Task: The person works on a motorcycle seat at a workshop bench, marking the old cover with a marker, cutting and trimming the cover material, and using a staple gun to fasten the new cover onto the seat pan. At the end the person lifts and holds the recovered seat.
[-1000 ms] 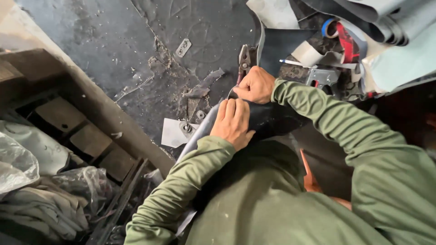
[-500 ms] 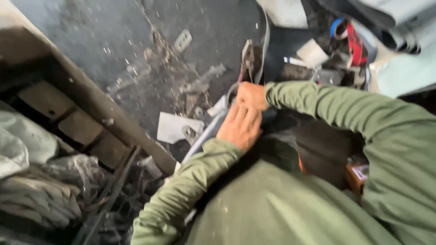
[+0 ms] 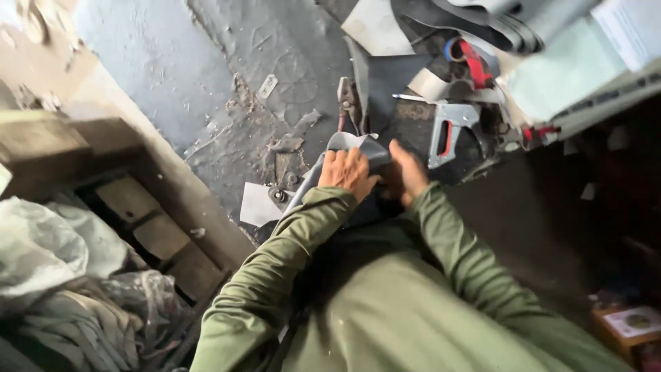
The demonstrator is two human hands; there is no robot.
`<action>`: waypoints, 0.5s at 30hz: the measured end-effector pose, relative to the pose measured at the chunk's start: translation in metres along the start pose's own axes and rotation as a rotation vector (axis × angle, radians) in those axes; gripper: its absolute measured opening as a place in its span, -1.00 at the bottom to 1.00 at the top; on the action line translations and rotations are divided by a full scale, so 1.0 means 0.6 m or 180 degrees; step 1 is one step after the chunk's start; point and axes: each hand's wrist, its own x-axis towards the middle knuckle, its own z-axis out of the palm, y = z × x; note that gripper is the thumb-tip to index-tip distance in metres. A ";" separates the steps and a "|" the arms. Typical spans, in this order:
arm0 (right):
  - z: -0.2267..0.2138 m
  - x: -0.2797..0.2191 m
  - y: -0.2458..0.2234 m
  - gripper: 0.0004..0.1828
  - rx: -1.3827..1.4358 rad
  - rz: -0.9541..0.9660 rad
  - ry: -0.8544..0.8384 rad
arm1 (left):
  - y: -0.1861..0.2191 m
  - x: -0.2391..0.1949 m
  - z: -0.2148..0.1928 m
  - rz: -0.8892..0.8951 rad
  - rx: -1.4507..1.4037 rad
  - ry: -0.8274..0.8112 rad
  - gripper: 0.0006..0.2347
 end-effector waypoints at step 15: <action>-0.139 0.020 0.173 -0.74 0.0764 0.0223 -0.0559 | 0.105 -0.043 -0.082 0.0054 -0.1154 -0.2398 -0.40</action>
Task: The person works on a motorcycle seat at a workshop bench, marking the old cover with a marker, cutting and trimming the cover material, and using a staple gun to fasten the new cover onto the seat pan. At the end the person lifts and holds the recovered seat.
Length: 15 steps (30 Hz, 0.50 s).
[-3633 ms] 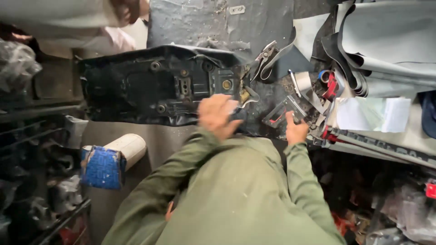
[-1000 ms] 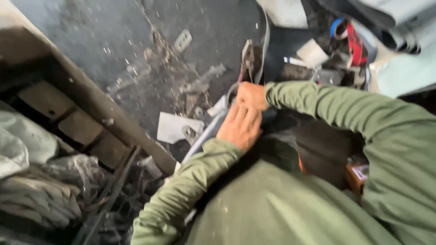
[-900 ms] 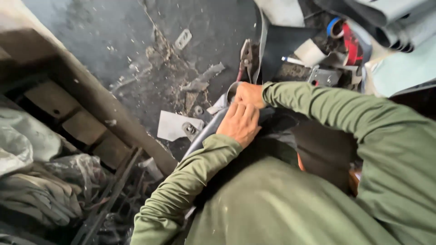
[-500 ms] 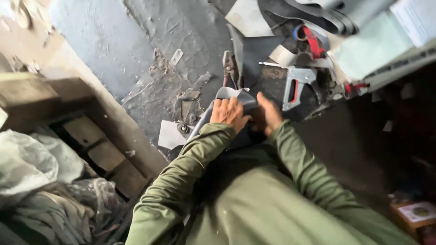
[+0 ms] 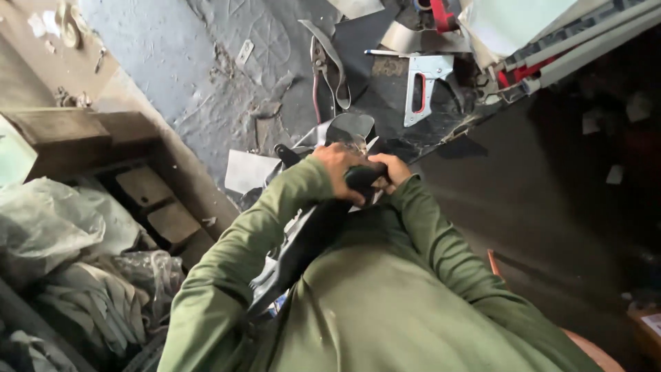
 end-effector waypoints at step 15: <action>-0.029 0.050 -0.112 -0.61 -0.3569 -0.0650 0.0632 | -0.029 0.046 0.178 -0.0764 -0.0057 0.0883 -0.03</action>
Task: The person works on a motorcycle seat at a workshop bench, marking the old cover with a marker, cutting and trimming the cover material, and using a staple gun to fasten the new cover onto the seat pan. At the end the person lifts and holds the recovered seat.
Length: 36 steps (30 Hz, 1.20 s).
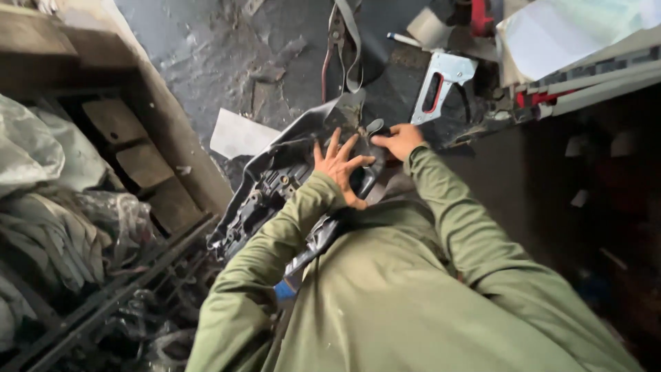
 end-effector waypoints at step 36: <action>-0.244 -0.074 -0.096 -0.35 0.3071 0.0430 -0.1601 | -0.083 0.008 -0.033 0.0560 -0.0885 0.0318 -0.16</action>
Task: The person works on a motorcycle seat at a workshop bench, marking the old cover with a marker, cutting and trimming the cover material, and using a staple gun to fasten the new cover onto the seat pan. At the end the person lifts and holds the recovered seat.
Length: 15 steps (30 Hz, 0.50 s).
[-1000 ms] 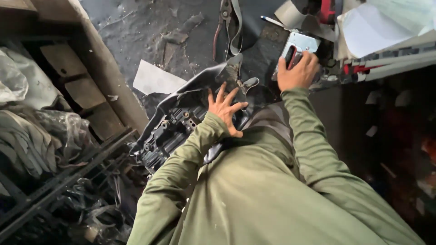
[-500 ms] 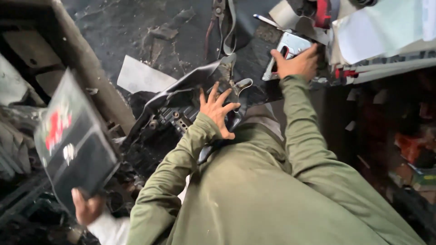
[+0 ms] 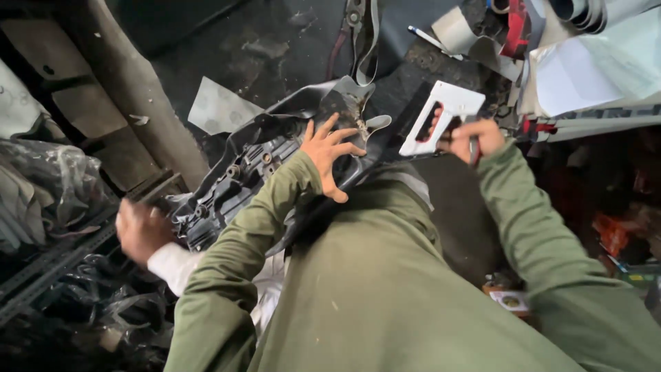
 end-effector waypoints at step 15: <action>0.110 0.136 0.001 -0.68 -0.5312 0.2389 -0.0460 | 0.036 -0.012 -0.013 0.0023 -0.0224 0.0504 -0.23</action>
